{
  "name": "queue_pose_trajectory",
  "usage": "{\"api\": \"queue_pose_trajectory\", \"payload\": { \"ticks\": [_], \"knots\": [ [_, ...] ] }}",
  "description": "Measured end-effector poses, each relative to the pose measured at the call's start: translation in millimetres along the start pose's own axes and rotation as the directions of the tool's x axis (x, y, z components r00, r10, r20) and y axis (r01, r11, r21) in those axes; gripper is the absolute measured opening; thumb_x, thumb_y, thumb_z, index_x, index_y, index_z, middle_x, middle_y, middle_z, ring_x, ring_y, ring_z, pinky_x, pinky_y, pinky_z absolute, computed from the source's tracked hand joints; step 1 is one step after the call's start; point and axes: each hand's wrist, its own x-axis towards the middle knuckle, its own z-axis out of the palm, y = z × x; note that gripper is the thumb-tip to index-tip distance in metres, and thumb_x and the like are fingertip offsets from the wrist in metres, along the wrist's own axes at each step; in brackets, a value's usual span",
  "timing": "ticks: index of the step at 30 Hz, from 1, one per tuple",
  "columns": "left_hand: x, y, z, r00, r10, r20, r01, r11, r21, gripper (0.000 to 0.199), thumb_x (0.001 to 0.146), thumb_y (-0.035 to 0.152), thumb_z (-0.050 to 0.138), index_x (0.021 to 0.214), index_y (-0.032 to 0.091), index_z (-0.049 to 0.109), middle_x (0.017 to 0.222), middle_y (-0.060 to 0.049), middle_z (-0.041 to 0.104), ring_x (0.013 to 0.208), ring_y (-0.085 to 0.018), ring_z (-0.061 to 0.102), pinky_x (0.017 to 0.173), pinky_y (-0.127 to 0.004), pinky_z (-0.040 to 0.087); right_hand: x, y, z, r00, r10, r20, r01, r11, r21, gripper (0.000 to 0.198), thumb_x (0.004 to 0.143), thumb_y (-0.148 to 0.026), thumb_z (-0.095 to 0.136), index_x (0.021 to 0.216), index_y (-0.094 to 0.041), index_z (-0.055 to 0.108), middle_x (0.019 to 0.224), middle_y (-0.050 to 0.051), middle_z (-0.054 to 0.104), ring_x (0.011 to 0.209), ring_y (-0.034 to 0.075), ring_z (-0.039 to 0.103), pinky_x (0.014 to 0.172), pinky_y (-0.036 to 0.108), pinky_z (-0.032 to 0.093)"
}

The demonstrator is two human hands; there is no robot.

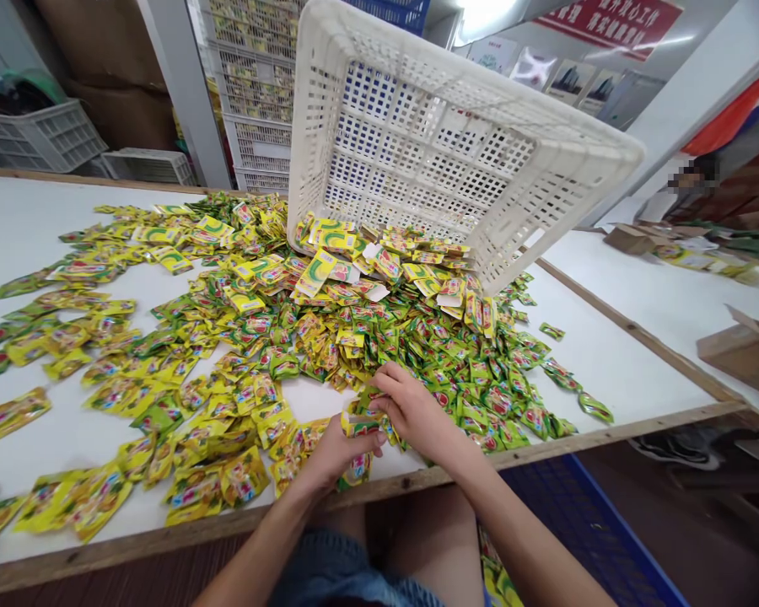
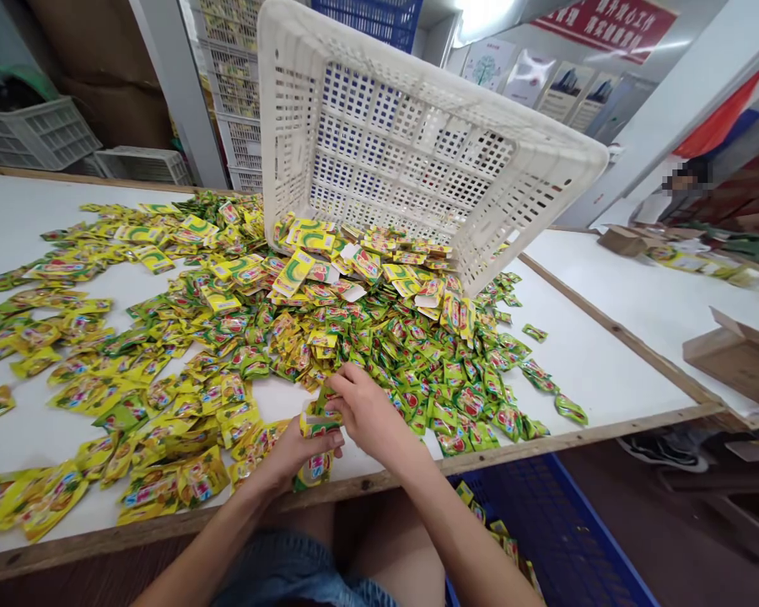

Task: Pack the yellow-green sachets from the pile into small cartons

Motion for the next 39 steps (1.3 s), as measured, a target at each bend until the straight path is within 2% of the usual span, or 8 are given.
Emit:
{"api": "queue_pose_trajectory", "payload": {
  "ticks": [5, 11, 13, 17, 23, 27, 33, 39],
  "knots": [
    [0, -2, 2, 0.997, 0.074, -0.005, -0.073, 0.991, 0.108, 0.009, 0.057, 0.011, 0.064, 0.063, 0.014, 0.058, 0.057, 0.002, 0.059, 0.055, -0.013, 0.054, 0.057, -0.024, 0.042, 1, -5, 9, 0.996, -0.041, 0.073, 0.042, 0.999, -0.005, 0.020, 0.079, -0.001, 0.047, 0.083, -0.018, 0.056, 0.087, 0.004, 0.050, 0.081, 0.016, 0.050, 0.071, 0.026, 0.043],
    [2, -6, -2, 0.992, 0.128, -0.018, -0.124, 0.979, 0.160, 0.009, 0.055, 0.006, 0.058, 0.058, 0.014, 0.059, 0.058, 0.002, 0.059, 0.060, -0.014, 0.054, 0.063, -0.025, 0.044, -5, -1, 29, 0.997, -0.005, -0.071, 0.015, 0.989, 0.146, 0.019, 0.081, -0.008, 0.050, 0.094, -0.020, 0.057, 0.092, 0.005, 0.054, 0.087, 0.016, 0.053, 0.076, 0.028, 0.045],
    [2, -6, -3, 0.991, 0.134, -0.008, -0.131, 0.978, 0.160, 0.008, 0.057, 0.007, 0.058, 0.059, 0.014, 0.060, 0.059, 0.001, 0.060, 0.062, -0.015, 0.054, 0.065, -0.025, 0.044, -9, 2, 33, 0.991, 0.030, -0.130, -0.006, 0.983, 0.183, 0.025, 0.080, -0.011, 0.053, 0.102, -0.021, 0.054, 0.095, 0.005, 0.056, 0.090, 0.017, 0.054, 0.078, 0.029, 0.045],
    [2, -6, -3, 0.993, 0.120, 0.002, -0.119, 0.983, 0.138, 0.014, 0.059, 0.013, 0.064, 0.073, 0.014, 0.063, 0.069, 0.000, 0.063, 0.067, -0.016, 0.056, 0.067, -0.026, 0.045, -15, 3, 35, 0.968, 0.137, -0.211, -0.080, 0.964, 0.255, 0.036, 0.074, -0.019, 0.064, 0.108, -0.023, 0.049, 0.096, 0.003, 0.059, 0.087, 0.017, 0.057, 0.077, 0.029, 0.045],
    [4, -10, -6, 0.991, 0.137, -0.006, -0.134, 0.979, 0.156, 0.017, 0.058, 0.022, 0.071, 0.070, 0.013, 0.062, 0.067, 0.000, 0.061, 0.067, -0.016, 0.053, 0.066, -0.024, 0.044, -23, 0, 34, 0.963, 0.155, -0.221, -0.144, 0.987, 0.065, 0.013, 0.076, -0.027, 0.065, 0.086, -0.021, 0.059, 0.084, 0.004, 0.060, 0.085, 0.021, 0.053, 0.075, 0.034, 0.040],
    [4, -9, -5, 0.990, 0.143, 0.018, -0.144, 0.976, 0.161, 0.015, 0.058, 0.023, 0.070, 0.064, 0.013, 0.060, 0.062, 0.002, 0.057, 0.061, -0.013, 0.049, 0.060, -0.022, 0.042, -29, 1, 28, 0.981, 0.113, -0.156, -0.113, 0.994, 0.013, 0.018, 0.077, -0.026, 0.063, 0.094, -0.021, 0.058, 0.087, 0.005, 0.058, 0.087, 0.022, 0.049, 0.075, 0.035, 0.039],
    [2, -4, -1, 0.984, 0.174, 0.023, -0.175, 0.958, 0.227, 0.011, 0.059, 0.017, 0.066, 0.066, 0.014, 0.059, 0.065, 0.002, 0.055, 0.064, -0.013, 0.045, 0.063, -0.023, 0.040, -27, 0, 28, 0.964, 0.109, -0.243, -0.132, 0.988, -0.078, 0.007, 0.079, -0.020, 0.058, 0.085, -0.020, 0.054, 0.096, 0.007, 0.053, 0.091, 0.023, 0.045, 0.078, 0.037, 0.037],
    [3, -6, -4, 0.987, 0.161, -0.018, -0.154, 0.963, 0.223, 0.011, 0.059, 0.017, 0.064, 0.067, 0.014, 0.058, 0.066, 0.001, 0.057, 0.064, -0.014, 0.048, 0.062, -0.023, 0.041, -28, 1, 38, 0.969, 0.066, -0.240, -0.100, 0.986, -0.136, 0.005, 0.080, -0.022, 0.058, 0.084, -0.020, 0.056, 0.095, 0.007, 0.055, 0.092, 0.024, 0.043, 0.078, 0.039, 0.036]
  ]
}}
